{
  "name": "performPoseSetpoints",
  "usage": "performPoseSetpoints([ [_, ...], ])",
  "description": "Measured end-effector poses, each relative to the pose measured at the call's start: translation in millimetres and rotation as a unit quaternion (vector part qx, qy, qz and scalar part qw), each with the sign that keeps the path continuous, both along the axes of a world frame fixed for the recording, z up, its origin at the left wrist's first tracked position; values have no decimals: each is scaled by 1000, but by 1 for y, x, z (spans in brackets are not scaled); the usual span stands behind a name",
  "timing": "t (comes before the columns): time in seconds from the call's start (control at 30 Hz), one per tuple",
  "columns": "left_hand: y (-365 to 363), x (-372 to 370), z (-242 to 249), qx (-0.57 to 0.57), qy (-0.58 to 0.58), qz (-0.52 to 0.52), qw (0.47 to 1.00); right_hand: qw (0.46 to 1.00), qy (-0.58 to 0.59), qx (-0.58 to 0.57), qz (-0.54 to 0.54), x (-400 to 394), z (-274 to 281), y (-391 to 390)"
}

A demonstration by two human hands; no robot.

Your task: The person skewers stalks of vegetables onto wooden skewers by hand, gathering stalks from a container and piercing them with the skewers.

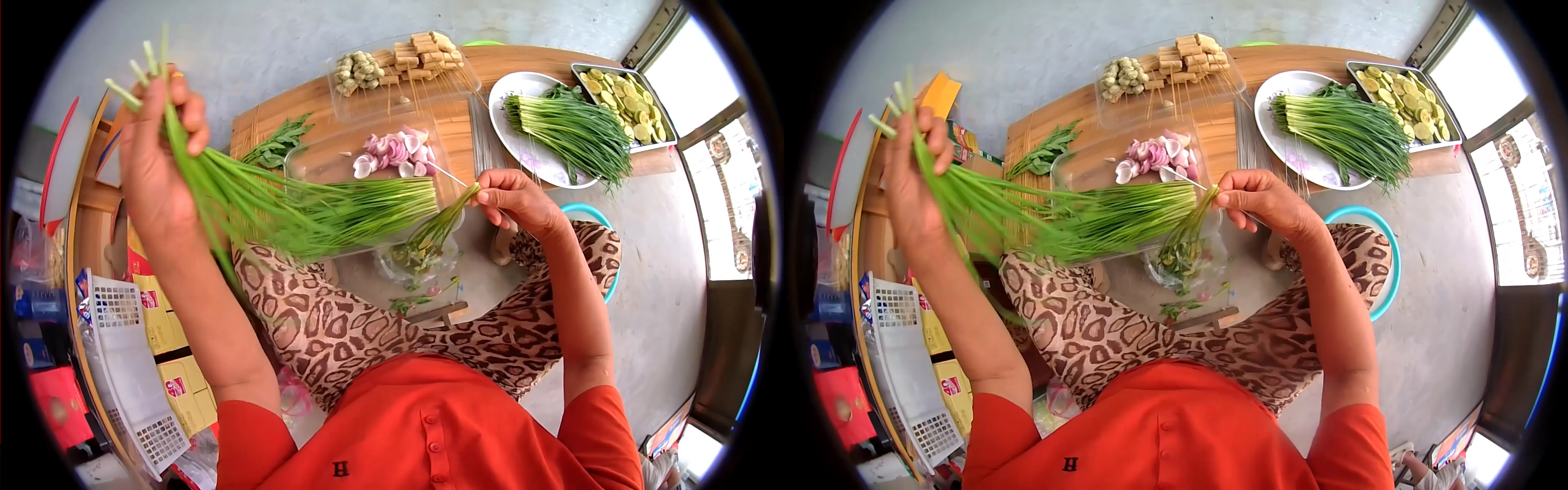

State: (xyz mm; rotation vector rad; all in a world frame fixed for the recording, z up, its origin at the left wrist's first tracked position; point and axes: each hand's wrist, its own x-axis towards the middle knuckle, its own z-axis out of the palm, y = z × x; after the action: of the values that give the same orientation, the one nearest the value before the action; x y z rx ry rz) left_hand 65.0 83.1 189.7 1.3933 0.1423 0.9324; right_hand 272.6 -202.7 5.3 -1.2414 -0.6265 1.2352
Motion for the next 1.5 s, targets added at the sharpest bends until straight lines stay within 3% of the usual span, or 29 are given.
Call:
performPoseSetpoints([
  [0.1,5,-4,-15,-25,22,8,999,1000,13,13,-18,-3,-2,7],
  [0.2,19,12,-81,-87,151,-34,984,999,24,15,-38,-8,-9,15],
  [0.27,28,24,-136,-199,206,-75,955,998,26,16,-50,-11,-11,22],
  [0.4,18,40,-204,-312,175,-104,928,998,15,-28,-46,-18,-15,36],
  [0.5,18,46,-226,-329,166,-141,919,998,0,-35,-43,-23,-17,50],
  [1.5,4,56,-246,-330,149,-156,919,992,-107,-30,-59,-42,-8,95],
])
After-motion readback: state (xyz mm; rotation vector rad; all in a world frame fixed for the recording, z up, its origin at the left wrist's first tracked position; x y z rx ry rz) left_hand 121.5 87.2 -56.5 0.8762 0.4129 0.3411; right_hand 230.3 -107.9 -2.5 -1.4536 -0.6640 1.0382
